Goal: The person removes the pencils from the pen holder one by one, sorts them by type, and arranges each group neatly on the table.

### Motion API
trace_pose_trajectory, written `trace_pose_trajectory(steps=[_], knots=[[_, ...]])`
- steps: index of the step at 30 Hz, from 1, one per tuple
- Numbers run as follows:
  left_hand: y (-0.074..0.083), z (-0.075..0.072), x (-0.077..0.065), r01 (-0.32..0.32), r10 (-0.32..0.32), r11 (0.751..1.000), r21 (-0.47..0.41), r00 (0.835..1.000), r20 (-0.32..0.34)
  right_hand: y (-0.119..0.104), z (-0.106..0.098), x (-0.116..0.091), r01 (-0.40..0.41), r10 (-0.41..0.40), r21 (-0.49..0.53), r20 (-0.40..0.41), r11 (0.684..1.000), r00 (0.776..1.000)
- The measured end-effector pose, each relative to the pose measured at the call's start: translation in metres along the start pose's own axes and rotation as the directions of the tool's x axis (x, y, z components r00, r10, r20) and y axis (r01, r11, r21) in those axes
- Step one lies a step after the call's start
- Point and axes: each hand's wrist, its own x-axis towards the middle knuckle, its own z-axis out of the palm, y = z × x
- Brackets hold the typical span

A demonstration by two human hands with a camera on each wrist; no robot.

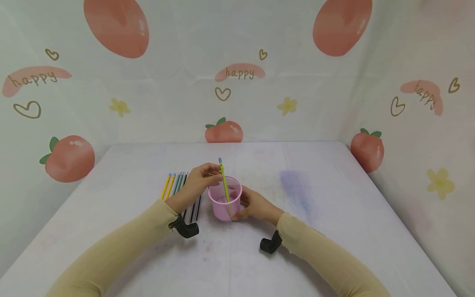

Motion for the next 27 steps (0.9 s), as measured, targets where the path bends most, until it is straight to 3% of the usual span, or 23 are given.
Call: trace_pose_trajectory(steps=[8,27], knots=[[0.0,0.002,0.001,0.02,-0.02,1.0,-0.017,1.0,0.002,0.001,0.0,-0.001,0.023,-0.023,-0.013,0.006,1.0,1.0],[0.014,-0.008,0.005,-0.094,0.083,0.983,-0.158,0.994,-0.078,0.001,0.0,0.001,0.028,-0.029,0.029,0.012,0.999,1.0]])
